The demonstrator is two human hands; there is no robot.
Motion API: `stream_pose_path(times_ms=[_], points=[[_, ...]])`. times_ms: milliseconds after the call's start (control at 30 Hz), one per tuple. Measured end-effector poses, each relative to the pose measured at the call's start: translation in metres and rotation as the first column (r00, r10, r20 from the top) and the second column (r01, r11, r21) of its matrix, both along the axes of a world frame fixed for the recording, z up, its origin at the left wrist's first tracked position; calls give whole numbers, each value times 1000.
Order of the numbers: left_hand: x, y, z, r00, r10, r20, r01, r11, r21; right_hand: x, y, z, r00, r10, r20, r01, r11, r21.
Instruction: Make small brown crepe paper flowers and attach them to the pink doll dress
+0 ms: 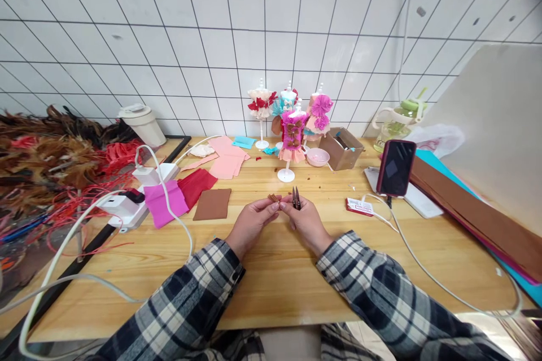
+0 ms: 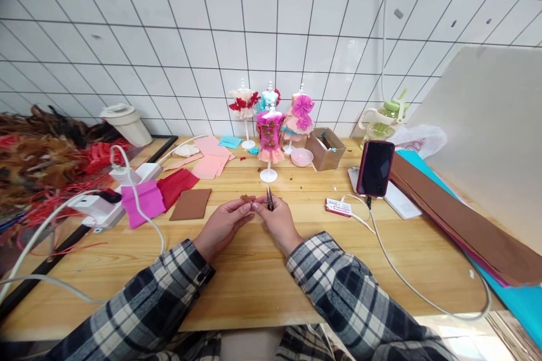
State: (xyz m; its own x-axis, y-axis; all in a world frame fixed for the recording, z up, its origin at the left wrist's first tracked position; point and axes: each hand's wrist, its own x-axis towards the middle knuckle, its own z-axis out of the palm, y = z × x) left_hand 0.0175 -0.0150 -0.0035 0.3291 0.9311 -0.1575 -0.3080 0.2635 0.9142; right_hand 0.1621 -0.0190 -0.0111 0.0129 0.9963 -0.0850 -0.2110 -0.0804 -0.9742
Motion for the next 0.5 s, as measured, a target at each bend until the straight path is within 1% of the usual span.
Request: stream_pose_path(times_ms=[67, 133, 200, 267, 333, 400, 433, 500], points=[[0, 2, -2, 999, 35, 0, -35, 998, 47, -3, -1, -3, 998, 61, -2, -61, 998, -31], [-1, 4, -1, 995, 102, -12, -101, 993, 69, -2, -1, -2, 993, 86, 82, -85, 996, -12], [-4, 6, 1, 984, 167, -69, -161, 983, 89, 3, -1, 2, 977, 50, 207, -63, 996, 59], [-7, 7, 5, 962, 201, -183, -178, 975, 132, 10, 0, 8, 949, 31, 315, -81, 986, 147], [-8, 7, 9, 928, 197, -318, -139, 971, 196, 16, 0, 13, 906, 88, 415, -183, 963, 196], [-9, 5, 11, 887, 173, -428, -61, 963, 262, 19, 0, 15, 852, 137, 506, -275, 938, 210], [-8, 4, 12, 867, 158, -473, -14, 956, 293, 20, 0, 14, 834, 141, 534, -292, 933, 209], [-8, 2, 13, 822, 134, -554, 80, 936, 344, 20, 1, 12, 823, 139, 551, -295, 934, 204]])
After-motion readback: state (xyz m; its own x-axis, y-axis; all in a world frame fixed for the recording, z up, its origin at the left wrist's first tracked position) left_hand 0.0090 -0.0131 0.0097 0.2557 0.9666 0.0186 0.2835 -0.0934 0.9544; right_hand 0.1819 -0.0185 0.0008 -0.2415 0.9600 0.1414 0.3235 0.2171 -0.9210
